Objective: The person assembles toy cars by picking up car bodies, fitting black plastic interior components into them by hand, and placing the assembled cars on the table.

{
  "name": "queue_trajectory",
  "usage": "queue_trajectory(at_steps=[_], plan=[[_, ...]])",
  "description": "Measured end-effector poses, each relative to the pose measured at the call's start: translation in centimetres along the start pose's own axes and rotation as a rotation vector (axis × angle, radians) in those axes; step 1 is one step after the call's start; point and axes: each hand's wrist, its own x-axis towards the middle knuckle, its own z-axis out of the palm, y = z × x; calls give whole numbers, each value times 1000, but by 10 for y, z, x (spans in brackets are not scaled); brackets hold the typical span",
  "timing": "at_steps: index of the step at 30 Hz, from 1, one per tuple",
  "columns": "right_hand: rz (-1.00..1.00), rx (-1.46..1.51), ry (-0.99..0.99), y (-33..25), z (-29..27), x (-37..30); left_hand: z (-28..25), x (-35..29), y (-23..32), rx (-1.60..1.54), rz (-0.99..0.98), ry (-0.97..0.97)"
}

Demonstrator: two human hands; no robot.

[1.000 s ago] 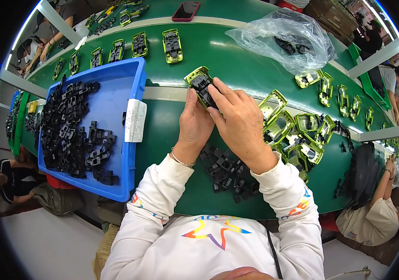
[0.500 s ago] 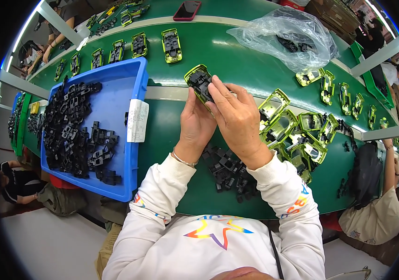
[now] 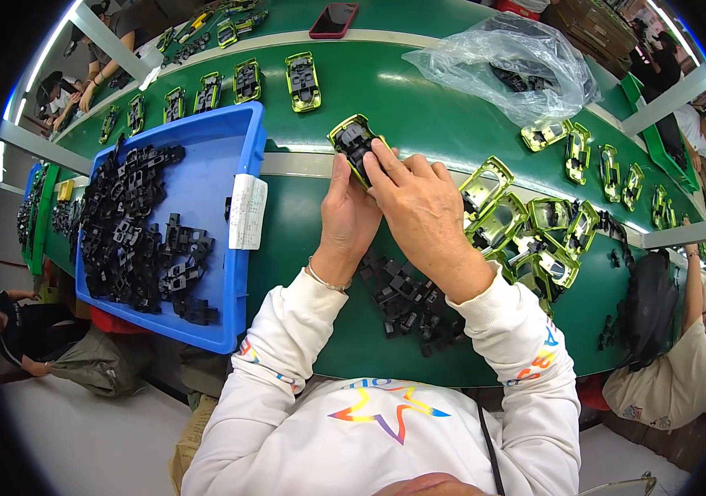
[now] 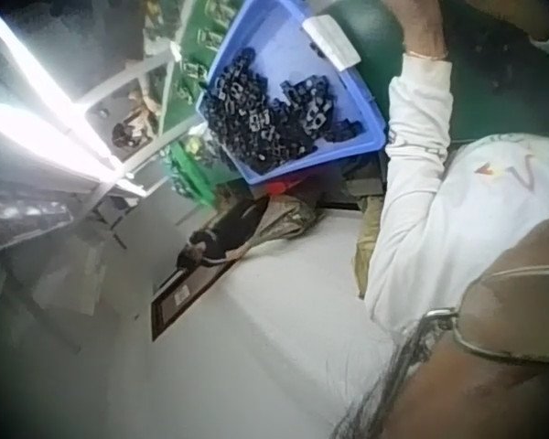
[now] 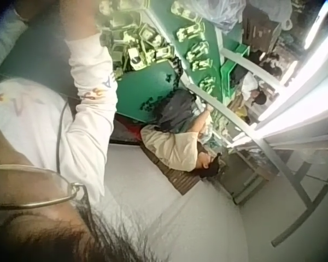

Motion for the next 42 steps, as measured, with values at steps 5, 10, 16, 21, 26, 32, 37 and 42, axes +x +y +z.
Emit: queue_trajectory(at_steps=[5,10,16,21,26,32,37,42], plan=[[-92,0,-24,4,-15,2,11,-4,0,22,17,37],[-113,-98,-68,-3,-16,-3,6,-3,0,184,21,6],[-118,-63,-40,4,-16,-6,9,-3,0,146,86,-36],[-142,-73,-77,4,-28,0,10,-5,-2,234,106,-4],[-168,-122,-161,1,-33,0,7,-9,-7,263,100,-11],[-249,-178,-246,1,-43,3,7,-9,-12,192,40,10],[-265,-112,-231,7,-35,-3,13,-9,-8,217,68,-2],[-251,83,-218,31,-39,3,14,0,-5,153,-22,40]])
